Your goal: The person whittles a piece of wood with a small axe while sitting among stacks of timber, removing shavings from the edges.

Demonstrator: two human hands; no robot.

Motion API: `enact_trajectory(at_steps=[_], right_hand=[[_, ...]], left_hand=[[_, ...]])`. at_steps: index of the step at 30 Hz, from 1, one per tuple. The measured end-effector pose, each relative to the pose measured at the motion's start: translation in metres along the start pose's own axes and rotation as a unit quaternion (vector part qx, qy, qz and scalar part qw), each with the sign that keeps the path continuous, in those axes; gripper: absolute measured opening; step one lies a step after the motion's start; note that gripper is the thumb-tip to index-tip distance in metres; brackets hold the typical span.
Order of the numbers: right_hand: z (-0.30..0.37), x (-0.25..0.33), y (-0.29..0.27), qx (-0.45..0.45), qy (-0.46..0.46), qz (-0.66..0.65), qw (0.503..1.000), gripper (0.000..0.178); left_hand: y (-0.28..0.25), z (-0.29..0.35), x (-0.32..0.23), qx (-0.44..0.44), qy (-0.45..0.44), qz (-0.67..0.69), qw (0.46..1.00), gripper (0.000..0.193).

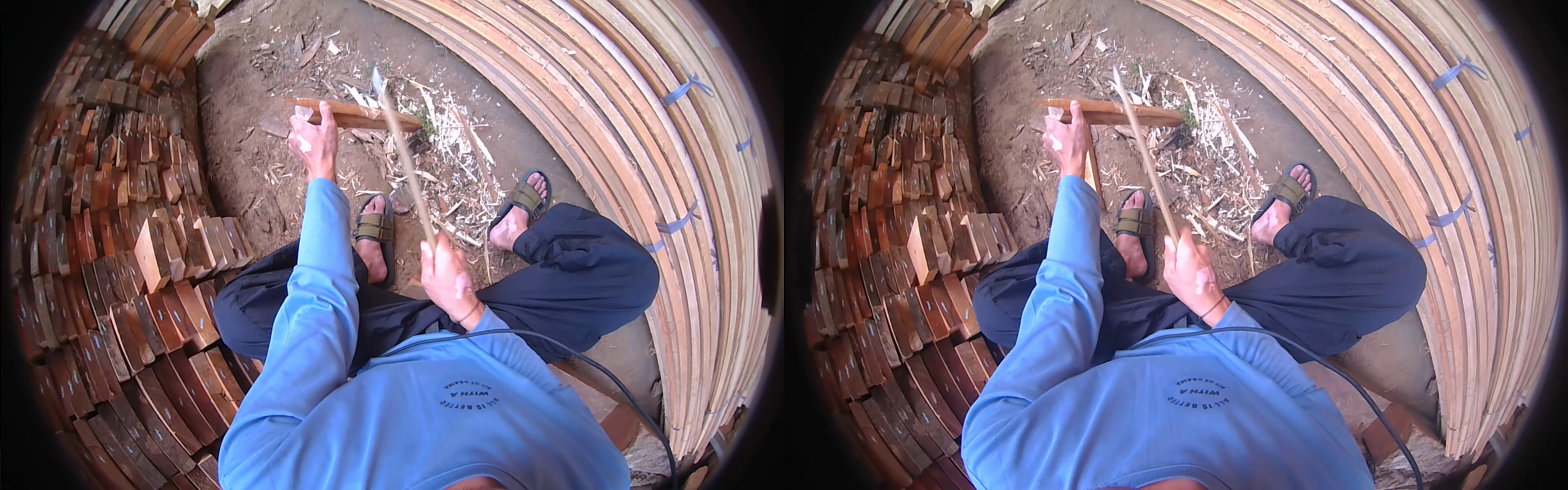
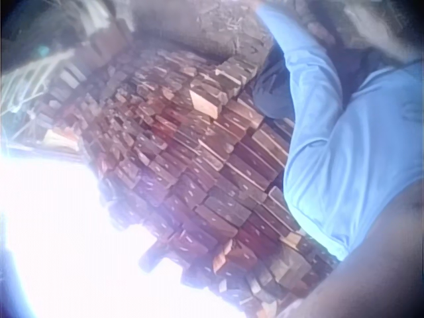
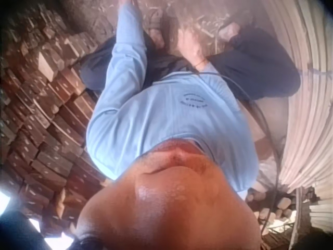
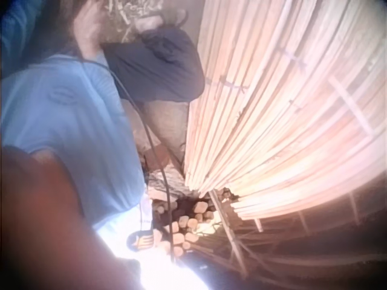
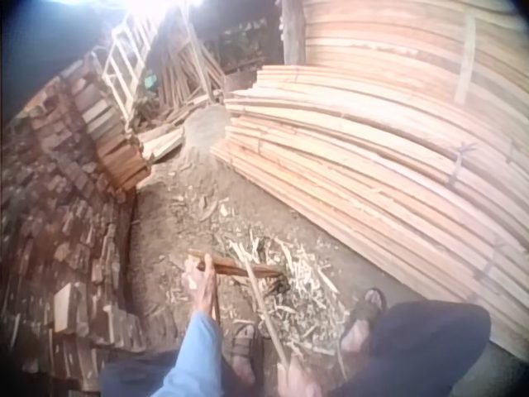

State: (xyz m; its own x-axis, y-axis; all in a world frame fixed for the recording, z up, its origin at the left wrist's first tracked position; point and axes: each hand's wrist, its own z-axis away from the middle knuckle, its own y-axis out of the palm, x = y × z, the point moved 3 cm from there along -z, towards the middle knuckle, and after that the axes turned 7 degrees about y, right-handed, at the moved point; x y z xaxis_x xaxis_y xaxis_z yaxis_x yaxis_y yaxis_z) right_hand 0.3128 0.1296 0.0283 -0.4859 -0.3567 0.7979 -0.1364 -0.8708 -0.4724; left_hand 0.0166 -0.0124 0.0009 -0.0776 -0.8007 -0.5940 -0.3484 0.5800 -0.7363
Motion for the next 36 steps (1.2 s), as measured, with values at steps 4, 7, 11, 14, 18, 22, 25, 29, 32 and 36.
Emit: enact_trajectory(at_steps=[4,7,11,14,18,22,25,29,32,36], right_hand=[[-0.003,-0.024,0.01,0.048,0.012,0.083,0.995,0.024],[0.011,0.016,-0.011,0.023,-0.006,0.057,0.998,0.021],[0.009,0.021,-0.008,0.006,0.018,-0.011,1.0,0.023],[-0.007,-0.045,0.025,0.06,0.083,0.095,0.99,0.025],[0.005,-0.001,-0.002,0.036,-0.035,0.081,0.995,0.023],[0.003,0.032,-0.02,-0.007,-0.024,0.002,1.0,0.02],[-0.01,-0.039,0.02,0.025,0.033,0.077,0.996,0.027],[-0.017,-0.024,0.0,0.05,0.033,0.12,0.991,0.035],[-0.007,-0.009,-0.012,0.047,0.039,0.092,0.994,0.037],[0.0,-0.007,-0.024,0.073,0.057,0.049,0.995,0.034]], left_hand=[[0.002,0.0,0.01,-0.012,-0.001,-0.009,1.0,0.057],[0.005,0.0,0.009,-0.009,0.003,0.004,1.0,0.057],[0.007,-0.002,0.011,-0.012,0.002,0.014,1.0,0.057],[0.009,-0.003,0.005,-0.035,0.01,0.013,0.999,0.057],[0.005,0.002,0.011,-0.006,0.006,0.001,1.0,0.058],[0.004,-0.003,0.004,-0.003,-0.007,0.006,1.0,0.059],[0.008,-0.004,0.004,0.004,-0.014,-0.004,1.0,0.06],[0.002,-0.004,0.011,-0.005,0.009,0.005,1.0,0.059],[0.005,0.0,-0.014,0.022,0.003,0.025,0.999,0.058],[0.006,0.0,-0.012,0.008,0.027,0.004,1.0,0.057]])
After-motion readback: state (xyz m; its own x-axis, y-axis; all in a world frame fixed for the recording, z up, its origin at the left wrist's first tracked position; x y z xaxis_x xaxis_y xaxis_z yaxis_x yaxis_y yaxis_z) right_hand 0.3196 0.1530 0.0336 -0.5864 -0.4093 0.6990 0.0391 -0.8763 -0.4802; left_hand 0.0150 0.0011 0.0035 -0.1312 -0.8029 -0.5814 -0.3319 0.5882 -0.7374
